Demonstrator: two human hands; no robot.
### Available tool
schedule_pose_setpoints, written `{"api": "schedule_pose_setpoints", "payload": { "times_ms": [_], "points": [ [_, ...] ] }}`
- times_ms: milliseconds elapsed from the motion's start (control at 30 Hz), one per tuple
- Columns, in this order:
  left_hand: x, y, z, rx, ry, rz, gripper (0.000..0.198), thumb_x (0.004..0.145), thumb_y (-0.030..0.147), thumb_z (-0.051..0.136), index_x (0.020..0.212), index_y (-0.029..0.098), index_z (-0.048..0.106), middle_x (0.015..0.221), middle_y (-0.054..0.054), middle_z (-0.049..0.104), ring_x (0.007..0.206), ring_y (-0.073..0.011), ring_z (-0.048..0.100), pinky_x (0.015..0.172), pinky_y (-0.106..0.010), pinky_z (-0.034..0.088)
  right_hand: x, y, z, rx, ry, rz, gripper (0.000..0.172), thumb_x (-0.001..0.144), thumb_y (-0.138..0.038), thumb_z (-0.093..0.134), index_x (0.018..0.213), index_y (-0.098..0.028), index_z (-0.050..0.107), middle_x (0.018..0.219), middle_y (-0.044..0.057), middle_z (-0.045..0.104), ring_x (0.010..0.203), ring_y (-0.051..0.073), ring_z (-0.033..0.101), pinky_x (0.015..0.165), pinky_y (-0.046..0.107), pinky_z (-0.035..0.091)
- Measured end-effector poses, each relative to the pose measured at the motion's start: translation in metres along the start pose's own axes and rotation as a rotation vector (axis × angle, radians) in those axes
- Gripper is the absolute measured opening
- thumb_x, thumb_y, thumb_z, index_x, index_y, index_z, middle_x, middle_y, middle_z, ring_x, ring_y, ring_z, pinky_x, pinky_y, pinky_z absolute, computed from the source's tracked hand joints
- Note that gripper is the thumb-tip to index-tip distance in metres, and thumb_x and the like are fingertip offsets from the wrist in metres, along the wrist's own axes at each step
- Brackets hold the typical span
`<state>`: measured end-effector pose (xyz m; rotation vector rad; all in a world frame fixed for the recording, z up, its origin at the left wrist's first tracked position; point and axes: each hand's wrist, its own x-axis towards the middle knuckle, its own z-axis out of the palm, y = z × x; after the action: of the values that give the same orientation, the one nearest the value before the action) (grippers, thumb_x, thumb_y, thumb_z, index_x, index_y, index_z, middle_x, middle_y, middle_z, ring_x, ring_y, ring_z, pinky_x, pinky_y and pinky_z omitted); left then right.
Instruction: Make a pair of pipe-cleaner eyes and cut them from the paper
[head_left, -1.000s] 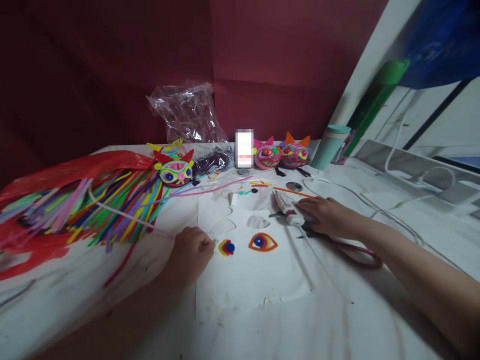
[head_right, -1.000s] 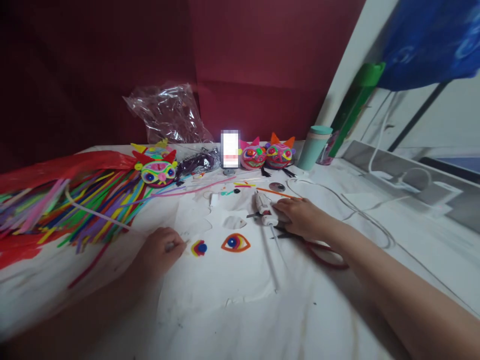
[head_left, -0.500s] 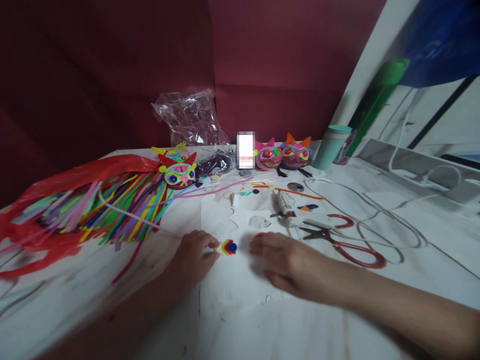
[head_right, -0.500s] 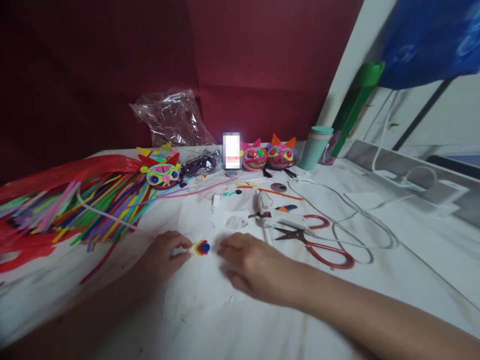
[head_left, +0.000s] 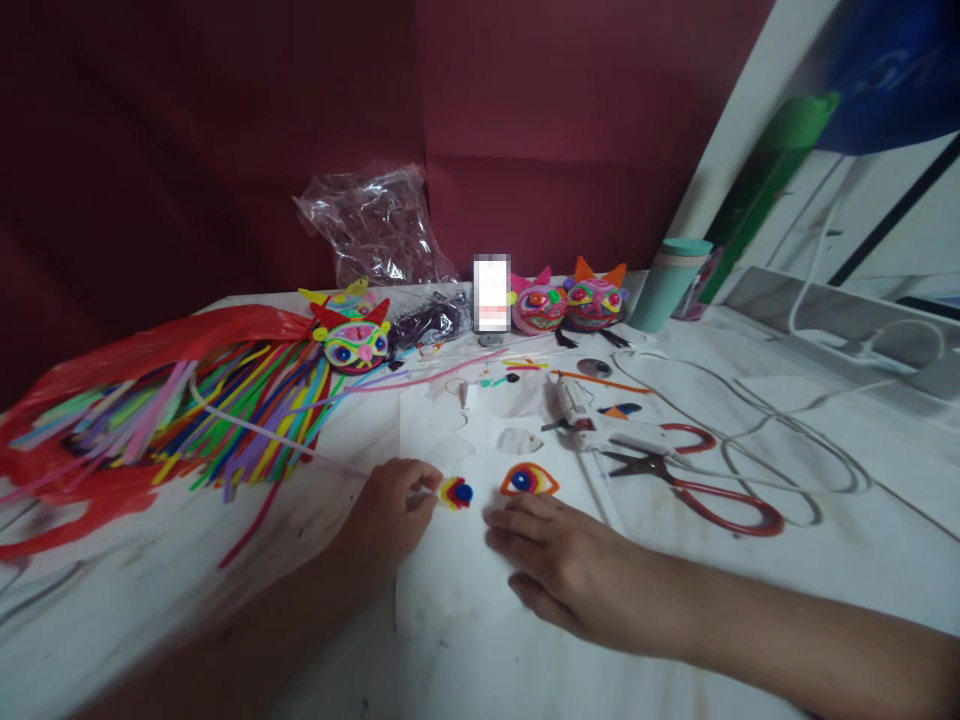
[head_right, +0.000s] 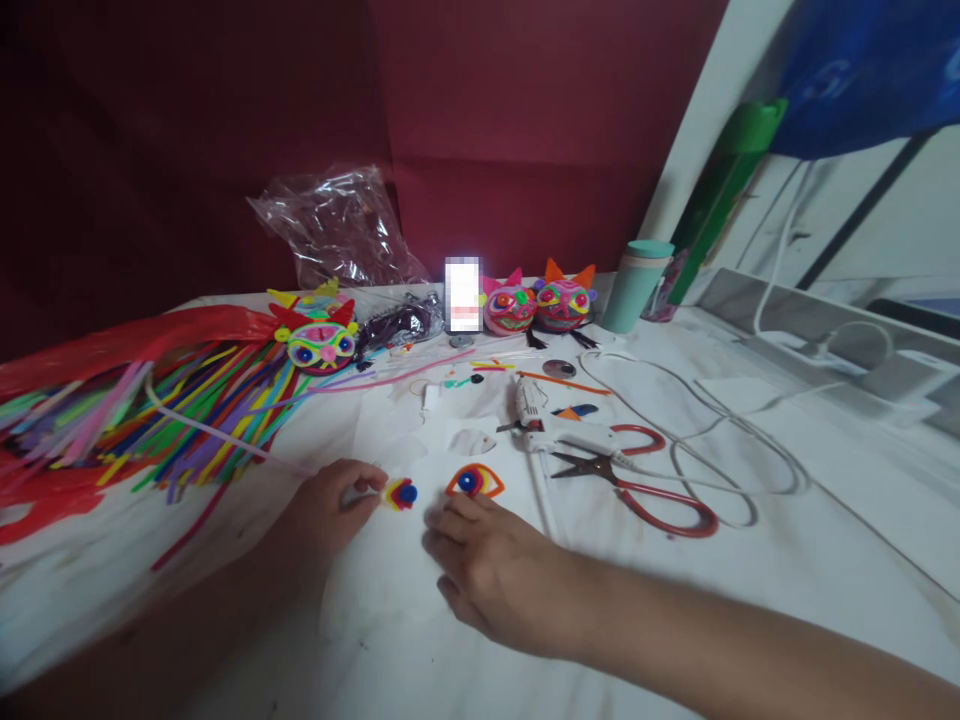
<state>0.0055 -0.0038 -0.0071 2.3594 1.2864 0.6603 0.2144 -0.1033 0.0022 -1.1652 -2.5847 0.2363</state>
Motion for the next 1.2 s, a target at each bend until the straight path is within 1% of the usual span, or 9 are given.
{"api": "schedule_pose_setpoints", "payload": {
  "times_ms": [133,333,500,600,667,800,933,1133,1200],
  "points": [
    [0.000,0.002,0.000,-0.056,-0.019,-0.030,0.013,0.071,0.014,0.054,0.077,0.019,0.064,0.076,-0.002,0.067,0.071,-0.0164,0.062,0.067,-0.029,0.049,0.000,0.000,0.000,0.004,0.010,-0.010,0.032,0.089,-0.020,0.047,0.115,-0.008,0.061,0.121,0.017,0.060,0.117,0.028,0.050,0.101,0.046,0.041],
    [-0.001,0.002,0.003,-0.042,-0.007,-0.013,0.017,0.068,0.010,0.058,0.080,0.020,0.065,0.082,-0.002,0.068,0.081,-0.0180,0.062,0.077,-0.032,0.049,-0.001,0.002,0.000,0.007,-0.004,0.001,0.033,0.089,-0.021,0.046,0.115,-0.008,0.061,0.121,0.016,0.060,0.116,0.029,0.050,0.100,0.047,0.042],
    [0.000,0.000,0.005,-0.057,0.005,0.006,0.020,0.066,0.008,0.059,0.081,0.019,0.065,0.080,-0.001,0.068,0.080,-0.0176,0.062,0.077,-0.031,0.049,-0.001,0.002,0.001,0.020,0.012,-0.013,0.031,0.089,-0.021,0.047,0.113,-0.008,0.061,0.119,0.016,0.060,0.115,0.027,0.050,0.100,0.045,0.042],
    [0.001,0.001,0.005,-0.070,0.026,0.009,0.018,0.068,0.009,0.056,0.081,0.019,0.065,0.079,-0.001,0.068,0.078,-0.0168,0.062,0.073,-0.030,0.049,-0.002,0.004,0.003,0.023,0.024,-0.023,0.030,0.089,-0.020,0.047,0.113,-0.008,0.061,0.118,0.016,0.060,0.115,0.027,0.050,0.101,0.044,0.041],
    [0.001,0.002,0.007,-0.062,0.032,0.020,0.016,0.068,0.010,0.058,0.080,0.019,0.064,0.078,-0.001,0.068,0.077,-0.0167,0.063,0.073,-0.030,0.049,-0.001,0.004,0.004,0.020,0.029,-0.026,0.030,0.089,-0.020,0.047,0.113,-0.008,0.061,0.119,0.016,0.060,0.116,0.027,0.049,0.102,0.044,0.040],
    [0.002,0.002,0.009,-0.034,0.018,0.032,0.019,0.065,0.007,0.062,0.080,0.019,0.064,0.078,-0.001,0.068,0.077,-0.0170,0.062,0.074,-0.031,0.048,-0.001,0.004,0.005,0.013,0.012,-0.014,0.031,0.089,-0.021,0.047,0.114,-0.008,0.060,0.119,0.016,0.059,0.117,0.028,0.049,0.102,0.046,0.039],
    [0.003,-0.001,0.010,-0.029,0.005,0.010,0.023,0.064,0.004,0.062,0.082,0.018,0.063,0.079,-0.001,0.068,0.079,-0.0173,0.061,0.077,-0.033,0.047,-0.002,0.003,0.003,0.014,0.006,-0.011,0.031,0.089,-0.020,0.047,0.113,-0.008,0.060,0.119,0.016,0.059,0.116,0.028,0.049,0.101,0.046,0.040],
    [0.002,-0.001,0.010,-0.038,0.004,0.011,0.027,0.062,0.002,0.060,0.082,0.020,0.062,0.079,0.001,0.067,0.078,-0.0157,0.061,0.076,-0.030,0.047,-0.002,0.004,0.006,0.025,0.028,-0.015,0.031,0.089,-0.020,0.047,0.113,-0.007,0.062,0.118,0.017,0.061,0.116,0.028,0.050,0.103,0.046,0.039],
    [0.002,-0.002,0.011,-0.037,0.006,0.015,0.028,0.061,0.001,0.060,0.081,0.020,0.061,0.078,0.001,0.066,0.077,-0.0154,0.061,0.076,-0.030,0.047,-0.003,0.004,0.005,0.042,0.032,-0.001,0.032,0.088,-0.020,0.049,0.115,-0.007,0.061,0.120,0.016,0.060,0.118,0.028,0.049,0.105,0.045,0.039]
  ]
}}
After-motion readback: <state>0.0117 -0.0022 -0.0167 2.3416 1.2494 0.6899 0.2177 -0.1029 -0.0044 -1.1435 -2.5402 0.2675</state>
